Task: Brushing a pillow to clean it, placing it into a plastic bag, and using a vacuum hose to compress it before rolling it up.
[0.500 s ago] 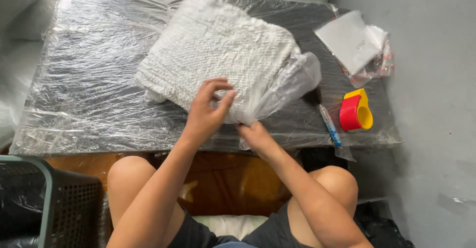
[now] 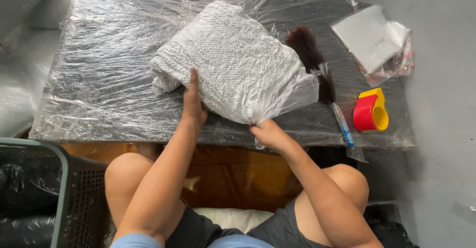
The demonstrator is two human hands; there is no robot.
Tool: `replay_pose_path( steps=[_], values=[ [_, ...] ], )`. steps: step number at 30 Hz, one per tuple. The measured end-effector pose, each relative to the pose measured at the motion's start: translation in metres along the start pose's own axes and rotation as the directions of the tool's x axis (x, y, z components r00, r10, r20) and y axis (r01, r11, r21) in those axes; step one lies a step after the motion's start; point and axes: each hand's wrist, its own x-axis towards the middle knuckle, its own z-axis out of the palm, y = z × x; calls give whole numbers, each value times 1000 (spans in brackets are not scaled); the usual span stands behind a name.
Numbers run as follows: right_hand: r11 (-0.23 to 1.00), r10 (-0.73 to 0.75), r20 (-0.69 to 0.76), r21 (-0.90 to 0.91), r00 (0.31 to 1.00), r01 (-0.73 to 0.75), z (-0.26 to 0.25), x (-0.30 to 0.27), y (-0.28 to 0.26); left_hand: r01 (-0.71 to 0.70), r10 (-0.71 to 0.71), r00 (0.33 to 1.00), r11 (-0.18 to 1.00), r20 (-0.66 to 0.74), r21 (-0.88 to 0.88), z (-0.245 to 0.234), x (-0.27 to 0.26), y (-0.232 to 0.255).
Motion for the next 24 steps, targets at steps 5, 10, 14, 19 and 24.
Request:
replay_pose_path(
  steps=[5,10,14,19,24],
  values=[
    [940,-6,-182,-335,983,-56,-18,11,13,-51,48,998,994,-31,-92,47,-40,29],
    [903,-147,-375,-429,915,-31,-25,-18,-13,-290,291,954,957,72,-19,90,-112,52],
    [923,-236,-316,-367,919,111,-21,-59,-41,-813,683,569,385,457,437,106,-125,45],
    [977,-168,-384,60,908,205,-32,-48,-38,-908,523,382,61,762,414,98,-81,46],
    [929,79,-342,366,936,56,-10,16,15,-580,357,720,-163,595,799,31,-49,13]
  ],
)
